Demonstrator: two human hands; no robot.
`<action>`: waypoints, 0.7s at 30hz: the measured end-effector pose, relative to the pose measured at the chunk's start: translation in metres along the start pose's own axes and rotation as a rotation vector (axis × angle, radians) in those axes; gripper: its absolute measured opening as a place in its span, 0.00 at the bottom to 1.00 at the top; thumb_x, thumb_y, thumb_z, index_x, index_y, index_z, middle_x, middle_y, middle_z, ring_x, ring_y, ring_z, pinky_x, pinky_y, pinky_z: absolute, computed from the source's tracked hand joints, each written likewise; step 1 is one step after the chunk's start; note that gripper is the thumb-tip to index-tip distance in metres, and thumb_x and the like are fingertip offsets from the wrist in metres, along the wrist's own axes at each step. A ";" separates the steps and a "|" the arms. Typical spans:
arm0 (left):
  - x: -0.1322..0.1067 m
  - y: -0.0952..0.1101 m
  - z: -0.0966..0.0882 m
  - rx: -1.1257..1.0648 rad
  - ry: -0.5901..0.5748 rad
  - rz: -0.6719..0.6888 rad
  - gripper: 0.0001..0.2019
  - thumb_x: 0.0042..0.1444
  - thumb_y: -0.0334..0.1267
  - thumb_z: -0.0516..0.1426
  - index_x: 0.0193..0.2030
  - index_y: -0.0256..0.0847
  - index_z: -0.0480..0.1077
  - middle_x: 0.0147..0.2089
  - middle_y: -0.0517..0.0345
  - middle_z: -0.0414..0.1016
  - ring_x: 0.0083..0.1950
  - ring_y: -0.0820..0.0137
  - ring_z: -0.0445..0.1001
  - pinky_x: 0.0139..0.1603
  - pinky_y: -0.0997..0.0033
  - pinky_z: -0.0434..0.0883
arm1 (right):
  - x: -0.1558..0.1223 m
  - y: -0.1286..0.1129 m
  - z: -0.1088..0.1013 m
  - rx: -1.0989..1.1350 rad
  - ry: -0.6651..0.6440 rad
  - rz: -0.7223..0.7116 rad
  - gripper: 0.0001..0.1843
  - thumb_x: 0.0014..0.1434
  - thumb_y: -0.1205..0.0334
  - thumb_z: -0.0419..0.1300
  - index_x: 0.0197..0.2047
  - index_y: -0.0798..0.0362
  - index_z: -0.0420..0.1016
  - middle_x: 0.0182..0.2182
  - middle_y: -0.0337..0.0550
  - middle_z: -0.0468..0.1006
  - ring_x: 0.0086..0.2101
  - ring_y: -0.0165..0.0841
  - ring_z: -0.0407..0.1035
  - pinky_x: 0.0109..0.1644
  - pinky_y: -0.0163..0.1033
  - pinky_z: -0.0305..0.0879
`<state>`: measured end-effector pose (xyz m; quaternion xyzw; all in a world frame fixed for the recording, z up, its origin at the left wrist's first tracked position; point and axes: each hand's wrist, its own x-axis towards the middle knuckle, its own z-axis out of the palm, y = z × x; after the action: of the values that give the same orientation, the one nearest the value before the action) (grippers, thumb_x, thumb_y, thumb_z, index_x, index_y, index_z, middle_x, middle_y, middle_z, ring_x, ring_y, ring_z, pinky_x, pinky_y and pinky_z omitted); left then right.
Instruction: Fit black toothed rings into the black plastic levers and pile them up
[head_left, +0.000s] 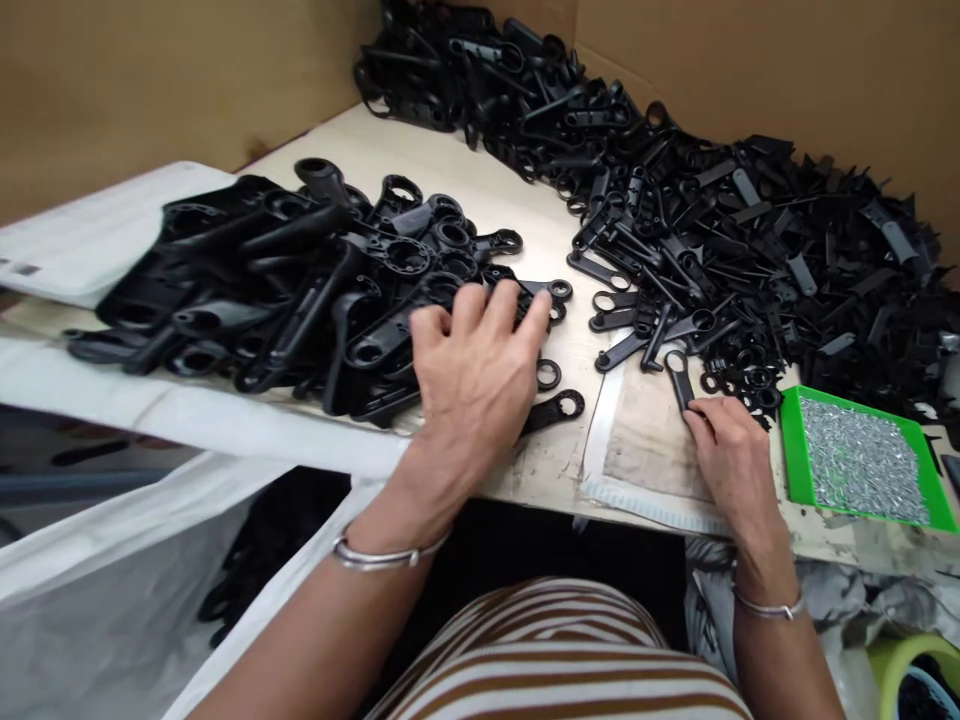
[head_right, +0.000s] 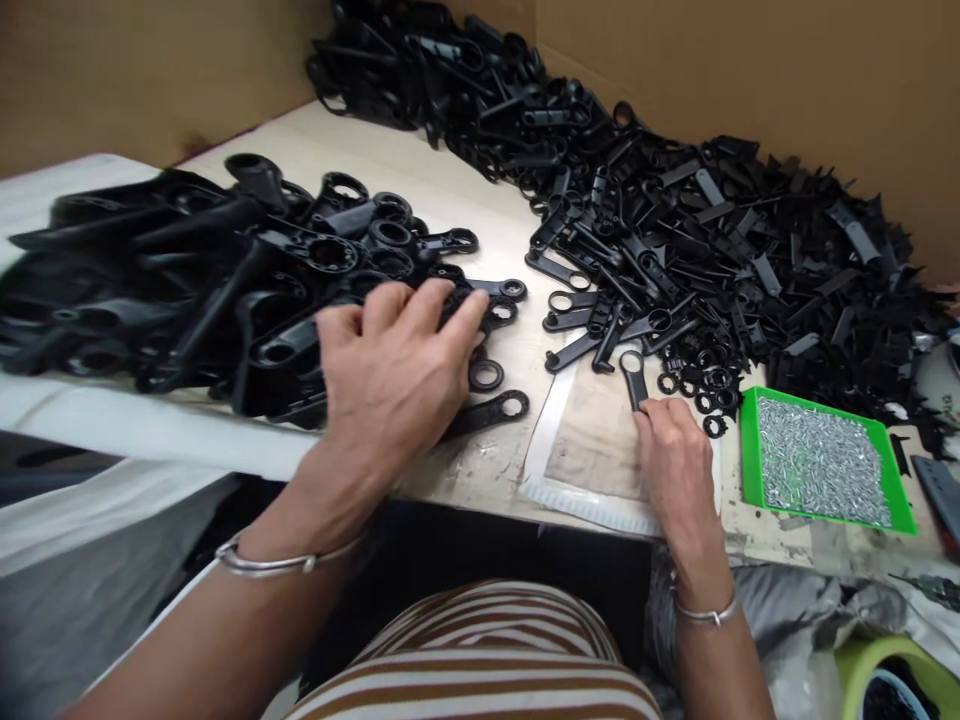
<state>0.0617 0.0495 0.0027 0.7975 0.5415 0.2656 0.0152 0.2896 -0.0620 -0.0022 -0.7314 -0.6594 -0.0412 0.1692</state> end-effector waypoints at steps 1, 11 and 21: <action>0.006 0.000 -0.003 -0.017 -0.012 -0.028 0.16 0.65 0.36 0.50 0.57 0.47 0.70 0.57 0.44 0.73 0.61 0.48 0.66 0.55 0.43 0.60 | -0.006 -0.003 -0.003 0.047 0.018 -0.001 0.12 0.67 0.62 0.52 0.41 0.54 0.77 0.35 0.47 0.78 0.36 0.36 0.73 0.43 0.42 0.71; -0.042 0.064 0.001 -1.186 -0.474 -0.162 0.16 0.61 0.46 0.55 0.49 0.38 0.74 0.42 0.51 0.80 0.43 0.63 0.77 0.44 0.66 0.72 | -0.048 -0.044 -0.008 0.402 0.256 -0.254 0.12 0.62 0.71 0.59 0.46 0.50 0.77 0.37 0.45 0.81 0.37 0.33 0.78 0.40 0.38 0.77; -0.053 0.077 0.019 -1.695 -0.697 -0.555 0.17 0.53 0.40 0.63 0.48 0.34 0.76 0.32 0.53 0.77 0.30 0.74 0.69 0.27 0.76 0.64 | -0.026 0.050 -0.020 -0.308 -0.020 0.237 0.17 0.65 0.59 0.53 0.52 0.55 0.74 0.47 0.59 0.77 0.41 0.45 0.75 0.40 0.48 0.72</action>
<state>0.1217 -0.0236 -0.0113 0.3990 0.3040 0.3037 0.8100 0.3381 -0.0961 -0.0003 -0.8215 -0.5562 -0.1142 0.0523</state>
